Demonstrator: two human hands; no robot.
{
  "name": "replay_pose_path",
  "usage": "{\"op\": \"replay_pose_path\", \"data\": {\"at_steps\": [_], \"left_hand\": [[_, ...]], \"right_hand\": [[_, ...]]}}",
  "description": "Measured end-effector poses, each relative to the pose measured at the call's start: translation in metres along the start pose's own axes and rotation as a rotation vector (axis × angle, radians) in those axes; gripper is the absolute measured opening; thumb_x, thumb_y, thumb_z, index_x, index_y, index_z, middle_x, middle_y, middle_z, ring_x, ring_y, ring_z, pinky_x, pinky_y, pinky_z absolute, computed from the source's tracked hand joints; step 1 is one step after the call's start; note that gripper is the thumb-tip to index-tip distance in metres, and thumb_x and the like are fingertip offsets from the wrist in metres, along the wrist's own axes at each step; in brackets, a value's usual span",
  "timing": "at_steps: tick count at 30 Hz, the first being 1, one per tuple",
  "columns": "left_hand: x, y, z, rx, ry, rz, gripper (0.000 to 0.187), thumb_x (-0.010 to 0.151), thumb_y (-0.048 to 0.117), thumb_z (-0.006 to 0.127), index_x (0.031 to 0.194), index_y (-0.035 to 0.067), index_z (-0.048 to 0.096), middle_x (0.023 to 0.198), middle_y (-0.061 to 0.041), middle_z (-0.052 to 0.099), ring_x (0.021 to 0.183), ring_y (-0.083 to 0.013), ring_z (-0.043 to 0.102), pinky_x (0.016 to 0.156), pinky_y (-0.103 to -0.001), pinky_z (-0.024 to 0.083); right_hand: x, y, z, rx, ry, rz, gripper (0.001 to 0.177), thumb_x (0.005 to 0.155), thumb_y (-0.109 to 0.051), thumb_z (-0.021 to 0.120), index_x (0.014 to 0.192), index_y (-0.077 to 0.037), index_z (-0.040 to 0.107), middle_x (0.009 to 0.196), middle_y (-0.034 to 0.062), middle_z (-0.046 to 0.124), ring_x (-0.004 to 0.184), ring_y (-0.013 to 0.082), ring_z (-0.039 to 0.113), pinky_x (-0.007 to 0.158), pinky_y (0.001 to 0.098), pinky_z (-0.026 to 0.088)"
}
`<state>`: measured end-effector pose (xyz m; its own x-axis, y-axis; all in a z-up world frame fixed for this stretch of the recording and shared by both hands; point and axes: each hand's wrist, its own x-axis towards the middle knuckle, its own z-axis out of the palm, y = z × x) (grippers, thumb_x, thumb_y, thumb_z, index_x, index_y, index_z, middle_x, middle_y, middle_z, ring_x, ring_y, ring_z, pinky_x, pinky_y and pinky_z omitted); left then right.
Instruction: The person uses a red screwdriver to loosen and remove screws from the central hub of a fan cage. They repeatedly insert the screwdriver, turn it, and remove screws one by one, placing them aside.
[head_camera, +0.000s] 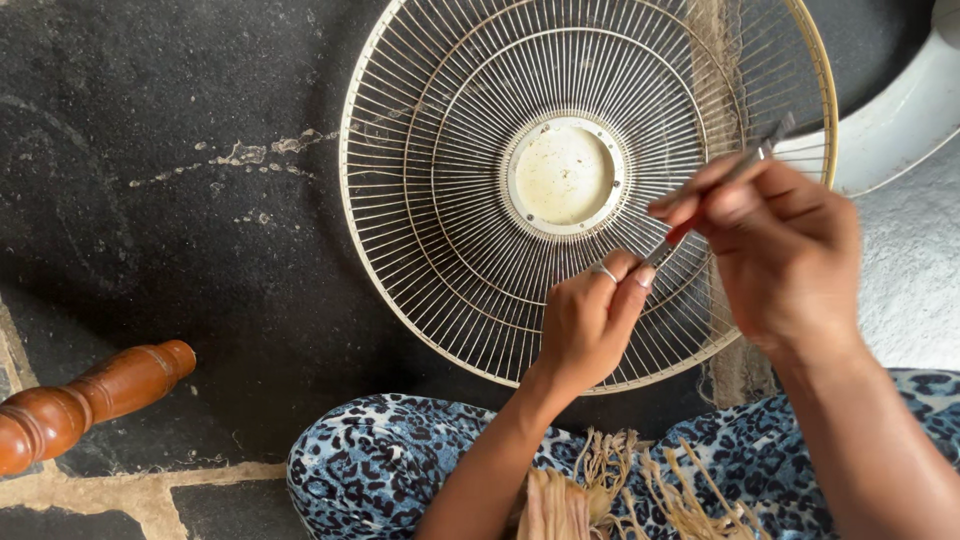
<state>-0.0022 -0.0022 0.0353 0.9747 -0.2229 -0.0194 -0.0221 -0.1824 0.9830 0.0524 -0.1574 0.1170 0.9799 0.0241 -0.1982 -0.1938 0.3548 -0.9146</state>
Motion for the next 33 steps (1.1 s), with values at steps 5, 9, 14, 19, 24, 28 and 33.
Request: {"op": "replay_pose_path", "data": {"at_steps": [5,9,14,19,24,28,33], "left_hand": [[0.000,-0.005,0.008,0.131,0.098,0.195,0.038,0.108,0.035,0.058,0.115,-0.001,0.055,0.087,-0.008,0.067,0.074,-0.0154,0.069,0.061,-0.028,0.055],[0.002,-0.020,0.012,0.034,-0.187,0.083,0.042,0.106,0.038,0.059,0.123,0.000,0.061,0.087,-0.006,0.072,0.067,-0.0106,0.069,0.061,-0.025,0.057],[-0.010,-0.029,0.026,-0.145,-0.342,-0.053,0.042,0.103,0.038,0.063,0.120,0.000,0.068,0.063,0.002,0.061,0.049,-0.0063,0.054,0.047,-0.022,0.039],[-0.024,-0.026,0.028,-0.986,-0.559,-0.410,0.042,0.108,0.038,0.067,0.112,-0.004,0.065,0.064,0.005,0.057,0.051,-0.0018,0.048,0.048,-0.021,0.034],[-0.024,-0.014,0.029,-0.718,-0.425,-0.351,0.043,0.104,0.039,0.067,0.119,-0.001,0.068,0.065,0.005,0.054,0.053,-0.0020,0.046,0.048,-0.022,0.033],[-0.021,-0.005,0.025,-0.220,-0.255,-0.129,0.042,0.102,0.041,0.065,0.107,0.000,0.073,0.064,0.003,0.061,0.050,-0.0041,0.052,0.047,-0.024,0.038],[-0.018,-0.003,0.016,-0.237,-0.302,-0.128,0.043,0.101,0.042,0.065,0.108,0.000,0.072,0.061,0.002,0.061,0.047,-0.0068,0.052,0.045,-0.024,0.038]], "right_hand": [[-0.001,-0.002,-0.021,0.219,0.080,0.045,0.025,0.119,-0.024,0.047,0.109,-0.004,0.057,0.083,0.0067,0.056,0.076,0.0197,0.055,0.082,0.0367,0.050],[0.002,-0.002,-0.050,0.403,0.182,0.034,0.042,0.121,-0.040,0.036,0.094,-0.011,0.052,0.067,-0.0039,0.035,0.059,0.0089,0.028,0.062,0.0239,0.029],[0.005,-0.017,-0.065,0.518,0.210,0.089,0.061,0.122,-0.050,0.028,0.069,-0.019,0.034,0.052,-0.0074,0.019,0.048,0.0070,0.011,0.047,0.0246,0.014],[0.001,-0.032,-0.050,1.150,0.191,0.142,0.068,0.128,-0.045,0.021,0.066,-0.016,0.021,0.050,-0.0066,0.011,0.045,0.0062,0.005,0.042,0.0262,0.008],[0.003,-0.036,-0.034,0.851,0.246,0.101,0.070,0.115,-0.059,0.032,0.061,-0.017,0.015,0.048,-0.0058,0.008,0.041,0.0095,0.005,0.038,0.0294,0.009],[0.003,-0.035,-0.028,0.953,0.267,0.098,0.074,0.112,-0.065,0.035,0.059,-0.019,0.013,0.046,-0.0058,0.008,0.038,0.0112,0.006,0.037,0.0314,0.009],[-0.005,-0.029,-0.034,0.067,0.201,0.020,0.076,0.107,-0.071,0.047,0.061,-0.019,0.015,0.046,-0.0063,0.007,0.039,0.0093,0.004,0.037,0.0282,0.008]]}}
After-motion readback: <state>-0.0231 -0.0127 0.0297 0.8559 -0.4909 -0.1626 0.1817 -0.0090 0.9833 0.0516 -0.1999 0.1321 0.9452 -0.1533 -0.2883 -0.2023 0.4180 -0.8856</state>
